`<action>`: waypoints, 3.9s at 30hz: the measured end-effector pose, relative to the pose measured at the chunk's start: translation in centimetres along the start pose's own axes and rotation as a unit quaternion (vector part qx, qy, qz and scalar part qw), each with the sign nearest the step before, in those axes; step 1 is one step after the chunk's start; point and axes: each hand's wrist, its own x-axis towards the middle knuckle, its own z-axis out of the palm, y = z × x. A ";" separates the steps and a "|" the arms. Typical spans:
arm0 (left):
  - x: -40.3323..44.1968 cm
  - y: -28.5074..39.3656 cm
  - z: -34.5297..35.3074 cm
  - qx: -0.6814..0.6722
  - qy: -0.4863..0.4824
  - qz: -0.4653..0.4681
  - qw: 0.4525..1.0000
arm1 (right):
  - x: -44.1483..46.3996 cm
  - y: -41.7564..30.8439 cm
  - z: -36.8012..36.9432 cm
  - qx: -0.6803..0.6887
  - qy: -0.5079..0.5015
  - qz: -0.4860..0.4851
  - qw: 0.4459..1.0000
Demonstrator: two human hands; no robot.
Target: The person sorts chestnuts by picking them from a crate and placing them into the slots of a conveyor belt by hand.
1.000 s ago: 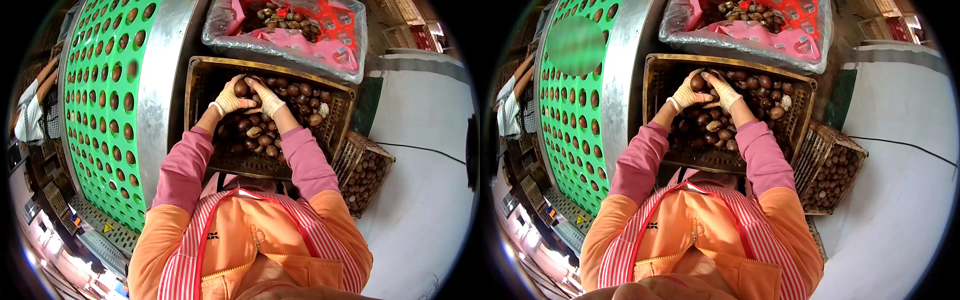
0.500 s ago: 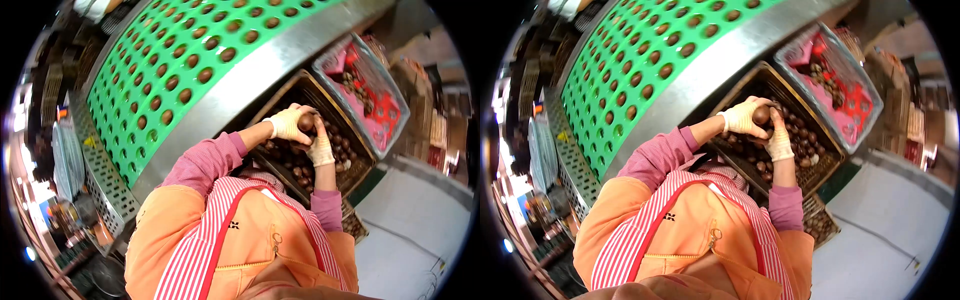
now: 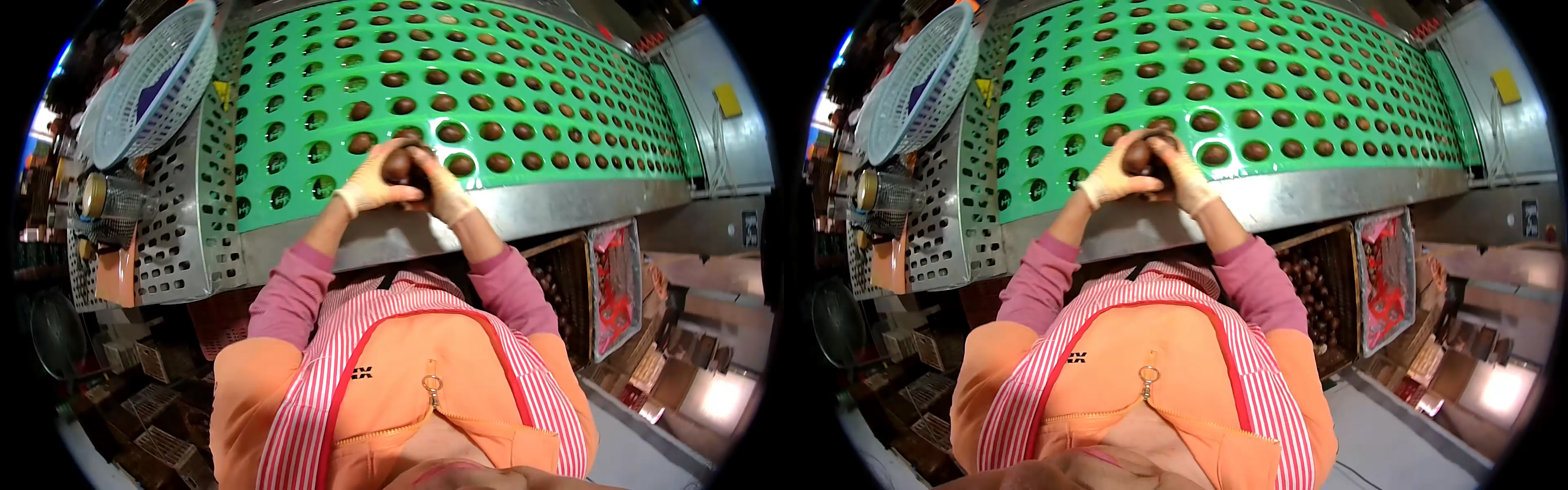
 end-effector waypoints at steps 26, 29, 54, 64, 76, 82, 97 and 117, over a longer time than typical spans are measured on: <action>1.9 -13.5 -22.9 -0.070 0.515 -0.048 0.853 | 27.5 -6.1 14.9 -0.757 0.026 -0.218 0.615; 4.7 -14.1 -24.1 0.151 0.416 -0.126 0.888 | 28.2 -6.3 15.1 -0.792 -0.037 -0.218 0.569; -4.3 -9.2 -14.0 0.402 0.309 -0.081 0.858 | 8.3 2.6 2.7 -0.761 -0.096 -0.325 0.554; -10.0 -5.6 -12.9 0.400 0.121 -0.345 0.840 | -1.4 5.8 -5.5 -0.649 0.296 -0.387 0.584; -9.9 -5.4 -6.4 0.449 0.149 -0.018 0.881 | -1.9 7.8 -7.7 -0.631 0.359 -0.382 0.573; -8.3 -6.1 -5.4 0.386 0.105 -0.074 0.913 | -2.3 7.5 -7.2 -0.645 0.357 -0.374 0.563; 5.7 -11.0 -12.6 0.348 0.353 -0.001 0.869 | -2.3 7.5 -6.3 -0.659 0.406 -0.354 0.525; 9.7 -8.5 -4.1 0.486 0.051 0.042 0.872 | -2.5 7.1 -5.8 -0.642 0.429 -0.322 0.548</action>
